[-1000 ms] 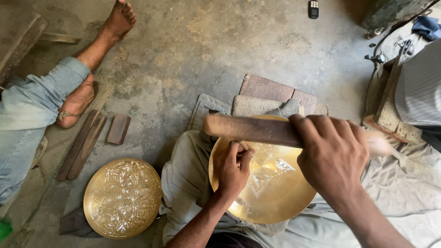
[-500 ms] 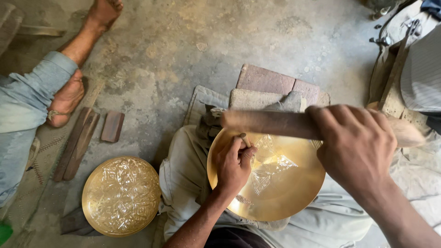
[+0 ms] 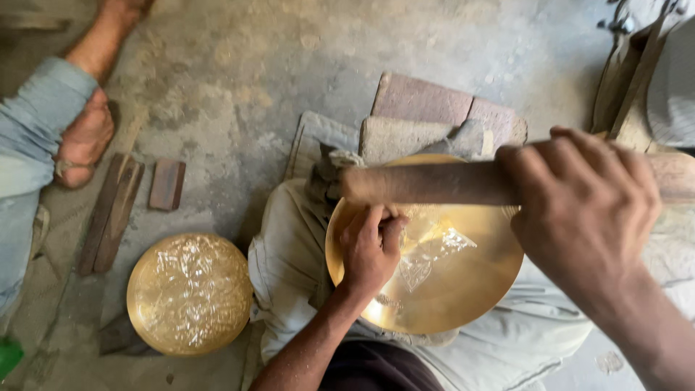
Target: The person sits on the floor with a brass plate resting on their lap and engraves a decorative floral pattern. They hold a small punch against the plate with one hand and strike it with a wooden mallet held in the other hand, repositioning the punch repeatedly to work the design across the plate surface.
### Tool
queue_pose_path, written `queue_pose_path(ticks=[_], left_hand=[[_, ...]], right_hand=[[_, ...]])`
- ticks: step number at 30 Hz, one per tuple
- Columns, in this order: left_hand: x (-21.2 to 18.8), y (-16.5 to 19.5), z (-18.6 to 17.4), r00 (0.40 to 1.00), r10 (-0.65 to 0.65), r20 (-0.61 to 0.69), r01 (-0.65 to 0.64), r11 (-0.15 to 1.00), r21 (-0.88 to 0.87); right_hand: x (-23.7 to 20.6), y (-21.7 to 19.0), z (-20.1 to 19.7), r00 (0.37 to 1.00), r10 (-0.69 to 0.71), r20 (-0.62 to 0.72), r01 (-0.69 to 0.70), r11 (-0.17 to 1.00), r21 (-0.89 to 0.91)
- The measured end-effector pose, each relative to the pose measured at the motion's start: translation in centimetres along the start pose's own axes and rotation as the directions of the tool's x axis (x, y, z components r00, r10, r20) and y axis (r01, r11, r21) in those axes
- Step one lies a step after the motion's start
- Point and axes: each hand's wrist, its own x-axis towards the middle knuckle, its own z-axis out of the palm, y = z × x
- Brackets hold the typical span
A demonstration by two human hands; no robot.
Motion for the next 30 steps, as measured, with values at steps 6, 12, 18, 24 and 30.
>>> queue_pose_path(ticks=[6,12,18,24,30], left_hand=[[0.3,0.3,-0.4,0.993,0.115,0.003,-0.115,0.993,0.002],[0.7,0.7,-0.9,0.995,0.056,0.082,-0.059,0.998,0.035],[0.8,0.8,-1.2,0.991,0.032,0.129,-0.032,0.999,0.003],[1.1,1.1,-1.4,0.981,0.076,0.176,-0.082,0.996,0.027],[1.4,0.7,-1.3,0.975,0.101,0.199,-0.112,0.993,0.046]], right_hand=[[0.1,-0.2,-0.3,0.988,-0.015,0.152,0.018,1.0,-0.019],[0.5,-0.6,-0.2,0.941,0.255,0.224,-0.31,0.914,0.261],[-1.1,0.0,0.6,0.964,0.203,0.173,-0.245,0.929,0.278],[-1.3,-0.1,0.9,0.981,0.176,0.083,-0.188,0.968,0.168],[-1.5,0.0,0.2,0.977,0.055,0.208,-0.045,0.998,-0.054]])
